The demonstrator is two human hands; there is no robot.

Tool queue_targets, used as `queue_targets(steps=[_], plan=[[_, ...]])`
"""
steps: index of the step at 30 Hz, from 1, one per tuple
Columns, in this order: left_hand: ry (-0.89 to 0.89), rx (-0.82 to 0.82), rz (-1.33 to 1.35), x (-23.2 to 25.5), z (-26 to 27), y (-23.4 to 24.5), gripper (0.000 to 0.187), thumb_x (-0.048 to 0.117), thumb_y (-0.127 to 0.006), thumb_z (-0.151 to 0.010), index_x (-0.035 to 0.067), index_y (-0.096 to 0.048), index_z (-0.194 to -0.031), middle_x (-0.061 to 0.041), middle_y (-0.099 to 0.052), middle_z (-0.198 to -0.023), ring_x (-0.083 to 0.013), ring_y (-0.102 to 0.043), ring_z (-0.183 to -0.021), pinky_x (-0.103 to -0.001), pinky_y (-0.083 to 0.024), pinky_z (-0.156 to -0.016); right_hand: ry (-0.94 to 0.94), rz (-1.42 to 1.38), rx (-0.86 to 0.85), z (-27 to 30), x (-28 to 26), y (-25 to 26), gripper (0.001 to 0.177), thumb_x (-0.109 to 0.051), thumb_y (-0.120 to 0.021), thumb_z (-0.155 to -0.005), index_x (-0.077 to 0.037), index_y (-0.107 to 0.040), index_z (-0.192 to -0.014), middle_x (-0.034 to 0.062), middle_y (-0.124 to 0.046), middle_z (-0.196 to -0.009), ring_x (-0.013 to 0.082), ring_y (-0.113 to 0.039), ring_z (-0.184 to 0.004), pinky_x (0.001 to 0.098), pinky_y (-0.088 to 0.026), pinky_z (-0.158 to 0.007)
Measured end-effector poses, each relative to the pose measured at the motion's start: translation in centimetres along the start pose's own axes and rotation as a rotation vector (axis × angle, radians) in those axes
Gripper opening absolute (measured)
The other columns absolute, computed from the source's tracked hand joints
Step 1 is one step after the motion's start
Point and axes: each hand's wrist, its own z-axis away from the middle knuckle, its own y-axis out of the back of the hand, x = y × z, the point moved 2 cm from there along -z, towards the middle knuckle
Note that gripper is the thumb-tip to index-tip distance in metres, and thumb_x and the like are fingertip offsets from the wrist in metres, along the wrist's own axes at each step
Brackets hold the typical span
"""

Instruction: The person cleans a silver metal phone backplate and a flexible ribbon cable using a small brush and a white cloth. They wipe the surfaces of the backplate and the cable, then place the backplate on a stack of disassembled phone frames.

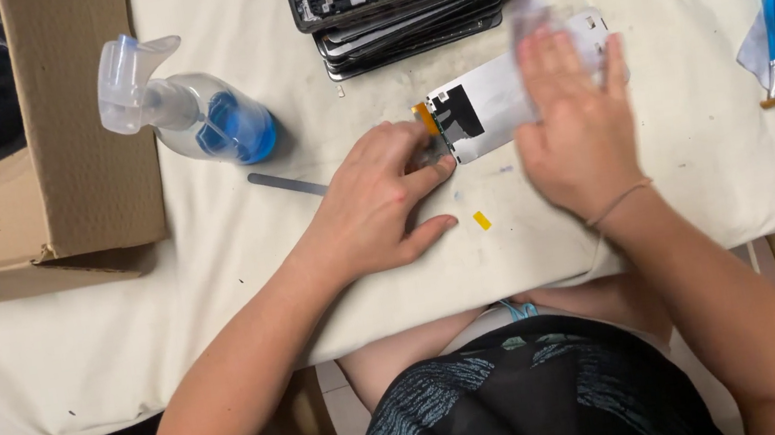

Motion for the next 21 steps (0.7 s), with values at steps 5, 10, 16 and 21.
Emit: queue_targets(steps=[5, 10, 16, 21], plan=[[-0.031, 0.153, 0.050, 0.4, -0.1, 0.8, 0.049, 0.043, -0.066, -0.091, 0.004, -0.068, -0.121, -0.022, -0.048, -0.118, -0.0430, -0.050, -0.104, -0.056, -0.042, -0.096, 0.302, -0.187, -0.019, 1.0, -6.6, -1.2, 0.078, -0.019, -0.051, -0.081, -0.001, -0.043, -0.157, 0.0185, -0.045, -0.162, 0.0306, -0.039, -0.152, 0.0600, -0.012, -0.126], [-0.019, 0.073, 0.010, 0.1, 0.0, 0.4, 0.059, 0.048, -0.076, -0.083, 0.006, -0.068, -0.124, -0.023, -0.049, -0.126, -0.0434, -0.050, -0.116, -0.060, -0.038, -0.106, 0.224, -0.093, -0.006, 2.8, -1.7, 0.1, 0.078, -0.016, -0.048, -0.081, 0.000, -0.045, -0.157, 0.0211, -0.049, -0.160, 0.0311, -0.043, -0.150, 0.0651, -0.015, -0.123], [0.023, 0.005, -0.044, 0.3, 0.1, 0.7, 0.061, 0.053, -0.070, -0.086, 0.011, -0.067, -0.130, -0.025, -0.051, -0.136, -0.0461, -0.043, -0.136, -0.063, -0.028, -0.117, 0.115, -0.064, 0.036, -0.2, -0.2, -0.4, 0.075, -0.014, -0.048, -0.086, 0.012, -0.046, -0.157, 0.0338, -0.049, -0.159, 0.0453, -0.043, -0.150, 0.0655, -0.007, -0.122], [0.018, 0.024, -0.048, 0.3, 0.2, 1.0, 0.059, 0.054, -0.068, -0.087, 0.014, -0.064, -0.131, -0.020, -0.058, -0.131, -0.0431, -0.047, -0.135, -0.063, -0.029, -0.116, 0.245, -0.016, -0.017, 1.6, -5.5, -0.5, 0.078, -0.022, -0.049, -0.088, 0.000, -0.038, -0.161, 0.0207, -0.043, -0.165, 0.0343, -0.041, -0.151, 0.0669, -0.010, -0.122]])
